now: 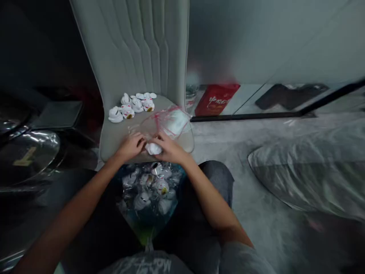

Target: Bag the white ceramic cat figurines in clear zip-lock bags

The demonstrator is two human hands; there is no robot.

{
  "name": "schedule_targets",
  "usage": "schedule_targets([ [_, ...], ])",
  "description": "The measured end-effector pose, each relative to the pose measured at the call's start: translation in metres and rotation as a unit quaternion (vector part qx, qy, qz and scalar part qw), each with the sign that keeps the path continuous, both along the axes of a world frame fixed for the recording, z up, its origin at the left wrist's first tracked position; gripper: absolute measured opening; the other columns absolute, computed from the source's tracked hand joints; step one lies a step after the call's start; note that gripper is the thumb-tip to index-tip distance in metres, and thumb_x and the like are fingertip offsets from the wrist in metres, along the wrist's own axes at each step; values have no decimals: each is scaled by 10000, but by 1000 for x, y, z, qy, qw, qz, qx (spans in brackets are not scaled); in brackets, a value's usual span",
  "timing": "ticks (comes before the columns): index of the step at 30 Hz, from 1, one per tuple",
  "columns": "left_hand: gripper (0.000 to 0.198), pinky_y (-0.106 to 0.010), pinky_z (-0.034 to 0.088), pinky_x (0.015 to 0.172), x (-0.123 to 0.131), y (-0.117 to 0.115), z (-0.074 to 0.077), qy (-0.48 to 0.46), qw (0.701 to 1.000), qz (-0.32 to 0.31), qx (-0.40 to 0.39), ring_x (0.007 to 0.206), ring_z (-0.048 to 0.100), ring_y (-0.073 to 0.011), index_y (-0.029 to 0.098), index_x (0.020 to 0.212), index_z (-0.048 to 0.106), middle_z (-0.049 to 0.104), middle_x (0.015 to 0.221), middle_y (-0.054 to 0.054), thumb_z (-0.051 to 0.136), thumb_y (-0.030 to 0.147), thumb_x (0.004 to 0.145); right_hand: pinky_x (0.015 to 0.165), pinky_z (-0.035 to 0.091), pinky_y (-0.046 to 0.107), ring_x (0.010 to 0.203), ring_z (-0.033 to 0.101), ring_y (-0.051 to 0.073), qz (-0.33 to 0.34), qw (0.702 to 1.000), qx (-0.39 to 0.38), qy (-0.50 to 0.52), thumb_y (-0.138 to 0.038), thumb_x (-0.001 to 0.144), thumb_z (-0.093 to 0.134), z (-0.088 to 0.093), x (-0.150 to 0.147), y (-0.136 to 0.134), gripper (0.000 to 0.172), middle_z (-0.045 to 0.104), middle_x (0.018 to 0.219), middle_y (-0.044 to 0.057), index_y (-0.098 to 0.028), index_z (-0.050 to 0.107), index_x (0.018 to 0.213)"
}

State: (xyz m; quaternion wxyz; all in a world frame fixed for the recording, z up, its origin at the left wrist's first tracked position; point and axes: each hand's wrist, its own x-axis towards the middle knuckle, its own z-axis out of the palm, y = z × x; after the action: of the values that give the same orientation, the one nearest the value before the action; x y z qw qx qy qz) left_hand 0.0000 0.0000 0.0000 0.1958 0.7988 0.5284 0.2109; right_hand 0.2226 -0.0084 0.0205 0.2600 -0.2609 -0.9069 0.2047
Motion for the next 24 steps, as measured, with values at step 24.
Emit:
schedule_targets([
  [24, 153, -356, 467, 852, 1, -1, -1, -106, 993, -6, 54, 886, 600, -224, 179, 834, 642, 658, 878, -71, 526, 224, 922, 1154, 389, 629, 1427, 420, 377, -21, 999, 9, -44, -507, 847, 741, -27, -1, 14, 747, 550, 1420, 183, -211, 493, 1487],
])
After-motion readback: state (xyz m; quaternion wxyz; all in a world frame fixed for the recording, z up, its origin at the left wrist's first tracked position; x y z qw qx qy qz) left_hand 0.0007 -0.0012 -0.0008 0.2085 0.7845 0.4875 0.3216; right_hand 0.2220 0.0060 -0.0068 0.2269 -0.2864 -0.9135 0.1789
